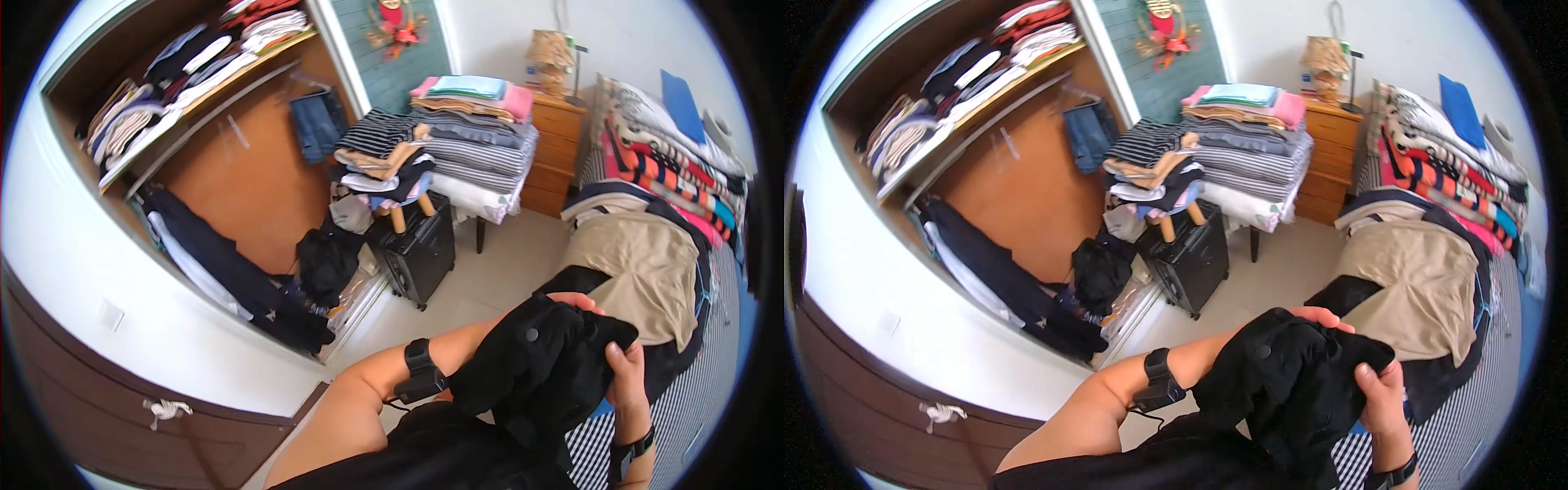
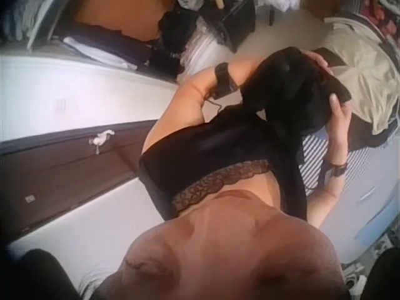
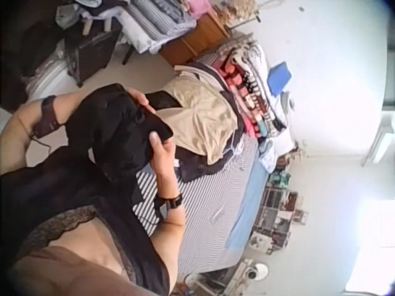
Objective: Folding and organizing various items of clothing on a bed.
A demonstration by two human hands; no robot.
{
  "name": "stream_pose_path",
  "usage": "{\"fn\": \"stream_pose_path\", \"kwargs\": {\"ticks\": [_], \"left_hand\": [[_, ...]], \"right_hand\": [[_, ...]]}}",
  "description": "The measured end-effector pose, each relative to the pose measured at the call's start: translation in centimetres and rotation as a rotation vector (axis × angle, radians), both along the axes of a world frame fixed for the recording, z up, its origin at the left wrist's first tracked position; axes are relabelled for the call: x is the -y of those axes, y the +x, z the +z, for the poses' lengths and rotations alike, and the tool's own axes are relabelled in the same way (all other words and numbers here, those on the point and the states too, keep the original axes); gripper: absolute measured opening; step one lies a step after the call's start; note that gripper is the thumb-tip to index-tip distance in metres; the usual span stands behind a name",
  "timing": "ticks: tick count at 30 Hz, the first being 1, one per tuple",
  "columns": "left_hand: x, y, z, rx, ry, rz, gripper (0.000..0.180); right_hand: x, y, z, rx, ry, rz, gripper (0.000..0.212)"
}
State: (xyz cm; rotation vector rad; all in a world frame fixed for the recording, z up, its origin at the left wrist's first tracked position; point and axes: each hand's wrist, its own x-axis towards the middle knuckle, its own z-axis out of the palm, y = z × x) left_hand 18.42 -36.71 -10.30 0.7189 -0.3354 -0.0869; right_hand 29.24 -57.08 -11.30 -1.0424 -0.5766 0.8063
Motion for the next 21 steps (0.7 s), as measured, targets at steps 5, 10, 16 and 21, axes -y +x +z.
{"fn": "stream_pose_path", "kwargs": {"ticks": [5,10,16,21], "left_hand": [[-3.3,-5.8,1.8,0.22,0.533,0.292,0.04],[-7.7,-6.3,-11.0,-0.073,0.587,0.163,0.044],[-12.7,-13.2,-9.0,0.073,0.568,0.27,0.083],[-18.1,-17.1,-11.1,0.119,0.71,0.32,0.089]], "right_hand": [[-3.3,-1.6,3.7,0.154,0.019,-0.123,0.023],[-7.9,-3.7,6.1,0.293,0.015,-0.116,0.023],[-13.3,-4.8,7.6,0.329,-0.032,-0.191,0.023],[-19.3,-6.5,8.1,0.379,-0.031,-0.259,0.023]]}}
